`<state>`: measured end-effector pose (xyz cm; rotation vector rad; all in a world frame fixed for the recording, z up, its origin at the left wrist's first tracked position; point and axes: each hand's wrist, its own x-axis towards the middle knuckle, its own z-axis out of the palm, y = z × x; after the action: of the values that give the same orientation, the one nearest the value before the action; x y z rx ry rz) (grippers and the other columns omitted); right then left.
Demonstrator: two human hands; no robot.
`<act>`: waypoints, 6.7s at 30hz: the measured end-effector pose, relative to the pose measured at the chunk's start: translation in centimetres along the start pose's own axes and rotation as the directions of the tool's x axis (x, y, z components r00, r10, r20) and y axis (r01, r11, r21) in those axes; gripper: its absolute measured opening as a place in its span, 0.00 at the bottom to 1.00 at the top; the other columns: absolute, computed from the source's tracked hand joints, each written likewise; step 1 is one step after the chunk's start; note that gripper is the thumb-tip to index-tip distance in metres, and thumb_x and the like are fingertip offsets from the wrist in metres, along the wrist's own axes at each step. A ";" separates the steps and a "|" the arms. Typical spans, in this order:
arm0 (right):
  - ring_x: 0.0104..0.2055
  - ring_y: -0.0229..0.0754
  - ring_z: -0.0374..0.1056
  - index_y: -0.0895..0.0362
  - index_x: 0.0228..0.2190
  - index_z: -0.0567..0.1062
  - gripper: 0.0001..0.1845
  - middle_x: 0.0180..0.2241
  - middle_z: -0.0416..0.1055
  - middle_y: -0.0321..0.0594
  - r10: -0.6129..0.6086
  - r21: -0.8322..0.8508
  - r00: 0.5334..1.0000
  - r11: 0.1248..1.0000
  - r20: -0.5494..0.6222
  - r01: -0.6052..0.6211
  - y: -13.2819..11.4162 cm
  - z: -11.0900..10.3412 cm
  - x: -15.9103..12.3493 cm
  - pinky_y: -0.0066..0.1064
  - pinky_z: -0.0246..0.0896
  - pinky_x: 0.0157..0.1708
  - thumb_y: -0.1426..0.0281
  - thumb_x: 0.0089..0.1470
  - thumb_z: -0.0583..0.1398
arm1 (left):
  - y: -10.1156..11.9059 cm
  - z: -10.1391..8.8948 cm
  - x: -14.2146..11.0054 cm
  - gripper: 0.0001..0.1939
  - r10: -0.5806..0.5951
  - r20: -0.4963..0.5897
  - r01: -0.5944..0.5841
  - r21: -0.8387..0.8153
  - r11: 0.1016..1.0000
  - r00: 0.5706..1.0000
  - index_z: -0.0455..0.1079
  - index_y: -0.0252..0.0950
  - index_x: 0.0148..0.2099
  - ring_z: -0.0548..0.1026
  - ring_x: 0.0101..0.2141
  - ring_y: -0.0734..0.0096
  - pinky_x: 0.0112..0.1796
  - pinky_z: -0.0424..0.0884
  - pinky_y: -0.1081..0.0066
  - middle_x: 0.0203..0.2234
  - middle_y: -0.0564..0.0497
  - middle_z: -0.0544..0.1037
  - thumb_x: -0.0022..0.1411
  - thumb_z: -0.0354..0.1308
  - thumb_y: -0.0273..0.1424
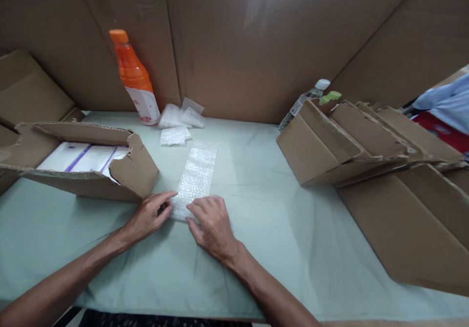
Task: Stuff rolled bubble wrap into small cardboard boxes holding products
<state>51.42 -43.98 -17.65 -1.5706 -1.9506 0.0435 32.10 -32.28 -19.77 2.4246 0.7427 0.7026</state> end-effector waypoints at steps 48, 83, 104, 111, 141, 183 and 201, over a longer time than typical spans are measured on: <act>0.40 0.47 0.70 0.55 0.41 0.76 0.07 0.38 0.78 0.43 0.044 0.038 0.997 0.998 0.055 -0.047 1.3 0.0 -0.5 0.42 0.59 0.44 0.73 0.60 0.60 | 1.2 0.2 -0.6 0.12 0.029 0.027 -0.028 -0.058 0.998 0.999 0.72 0.36 0.50 0.73 0.42 0.61 0.42 0.72 0.62 0.39 0.45 0.76 0.65 0.53 0.27; 0.47 0.51 0.67 0.57 0.49 0.71 0.18 0.48 0.74 0.46 0.049 -0.015 0.994 0.999 0.093 -0.048 1.6 0.8 -0.9 0.44 0.60 0.46 0.76 0.57 0.61 | 0.1 1.0 -0.4 0.10 0.161 -0.029 -0.163 -0.086 0.983 0.987 0.71 0.35 0.51 0.74 0.39 0.63 0.40 0.70 0.65 0.37 0.46 0.78 0.67 0.56 0.27; 0.50 0.52 0.66 0.55 0.48 0.72 0.19 0.48 0.74 0.45 0.115 -0.030 0.991 0.993 0.074 -0.113 1.7 1.1 -0.7 0.45 0.58 0.49 0.76 0.55 0.63 | -0.4 1.2 -0.3 0.09 0.137 -0.029 -0.139 -0.100 0.985 0.990 0.71 0.36 0.50 0.73 0.41 0.63 0.42 0.70 0.65 0.38 0.46 0.78 0.69 0.55 0.27; 0.50 0.51 0.66 0.55 0.49 0.71 0.19 0.48 0.74 0.44 0.114 -0.019 0.988 0.993 0.100 -0.112 2.0 1.1 -0.7 0.45 0.57 0.50 0.76 0.55 0.63 | -0.5 1.2 -0.1 0.09 0.125 -0.030 -0.127 -0.108 0.986 0.992 0.71 0.35 0.50 0.73 0.40 0.63 0.41 0.70 0.64 0.37 0.46 0.77 0.68 0.56 0.27; 0.50 0.52 0.66 0.57 0.49 0.73 0.17 0.49 0.73 0.47 0.061 -0.033 0.988 0.998 0.141 -0.057 2.3 0.6 -0.6 0.45 0.62 0.48 0.75 0.57 0.62 | -0.6 0.8 -0.5 0.10 0.126 -0.008 -0.126 -0.104 0.987 0.992 0.72 0.37 0.50 0.74 0.43 0.62 0.44 0.71 0.62 0.39 0.45 0.78 0.67 0.55 0.27; 0.46 0.49 0.72 0.54 0.46 0.75 0.12 0.42 0.78 0.43 0.169 0.148 0.985 0.974 0.031 -0.172 2.4 0.3 -0.8 0.45 0.62 0.48 0.69 0.60 0.61 | -0.4 0.6 -0.9 0.10 0.120 -0.087 -0.132 -0.151 0.980 0.989 0.72 0.37 0.50 0.76 0.42 0.62 0.43 0.73 0.63 0.39 0.45 0.78 0.67 0.56 0.27; 0.40 0.46 0.71 0.55 0.44 0.76 0.11 0.36 0.78 0.40 0.109 0.001 0.970 0.994 0.219 -0.112 1.9 -1.6 0.2 0.40 0.61 0.46 0.73 0.60 0.60 | 1.1 0.2 -1.3 0.18 0.242 -0.079 -0.238 0.058 0.970 0.967 0.67 0.36 0.57 0.72 0.51 0.58 0.51 0.70 0.59 0.49 0.41 0.74 0.66 0.57 0.25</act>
<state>53.87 -43.85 -17.02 -1.7265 -2.0206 0.2863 31.62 -33.93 -19.72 2.5689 0.5061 0.8961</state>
